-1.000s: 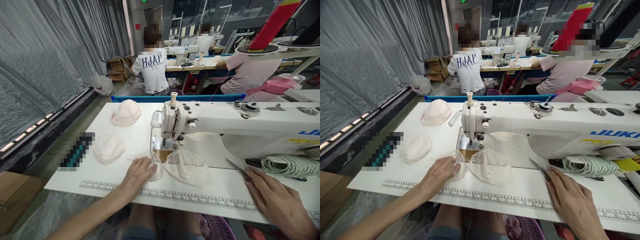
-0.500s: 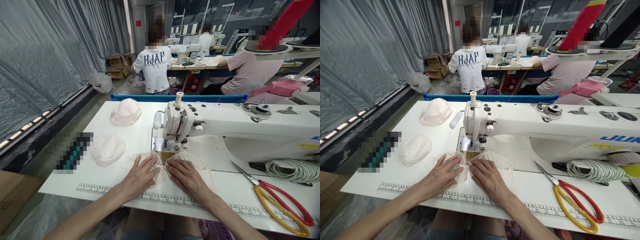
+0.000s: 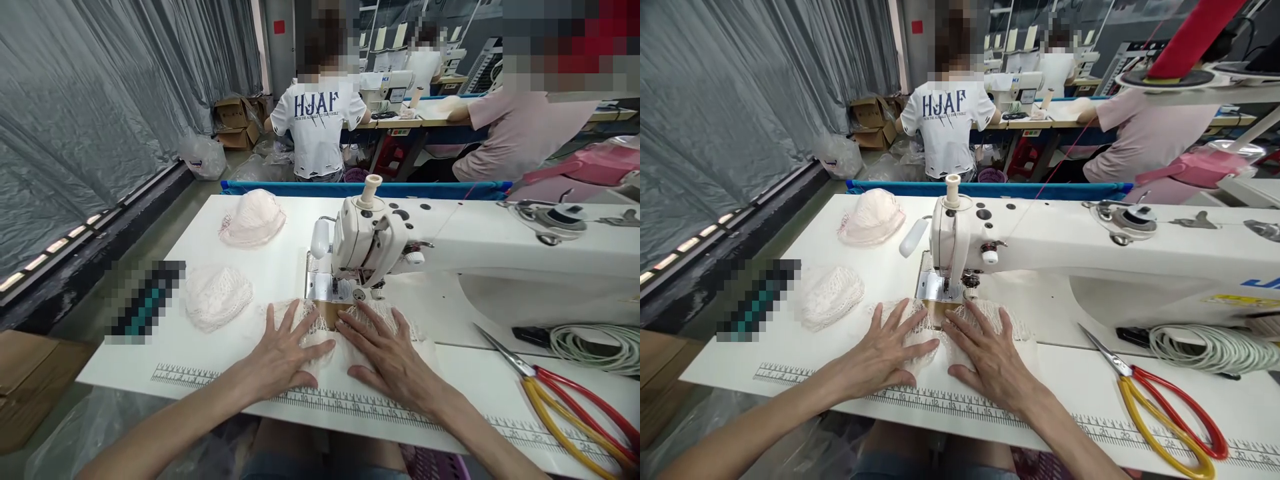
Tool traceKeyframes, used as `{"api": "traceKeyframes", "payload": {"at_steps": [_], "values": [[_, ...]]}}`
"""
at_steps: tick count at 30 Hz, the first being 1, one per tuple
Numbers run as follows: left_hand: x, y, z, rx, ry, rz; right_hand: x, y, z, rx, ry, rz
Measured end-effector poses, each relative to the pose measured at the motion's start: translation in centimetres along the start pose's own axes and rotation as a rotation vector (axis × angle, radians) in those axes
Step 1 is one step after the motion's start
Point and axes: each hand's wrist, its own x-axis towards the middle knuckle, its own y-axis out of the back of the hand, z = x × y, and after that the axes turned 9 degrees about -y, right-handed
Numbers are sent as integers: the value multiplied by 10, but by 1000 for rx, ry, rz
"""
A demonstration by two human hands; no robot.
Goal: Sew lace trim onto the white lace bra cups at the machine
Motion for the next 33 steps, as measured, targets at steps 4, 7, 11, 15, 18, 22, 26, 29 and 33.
{"api": "traceKeyframes", "payload": {"at_steps": [4,7,11,15,18,22,26,29,33], "values": [[8,0,-1,14,45,-24,-1,1,5,56,6,-28],[11,-5,-3,36,66,13,-4,8,13,131,22,39],[11,-11,-4,114,50,217,-7,19,19,287,-17,293],[13,-12,-6,148,-8,293,-3,11,15,329,54,253],[14,-13,-6,126,-89,195,-3,0,11,168,102,128],[11,-21,-4,215,-109,166,-13,4,12,32,70,12],[13,-37,-13,357,-161,286,-23,27,18,53,137,-66],[17,-43,-22,367,-211,330,-17,42,32,57,108,-17],[17,-39,-25,289,-246,287,17,45,74,-14,-269,277]]}}
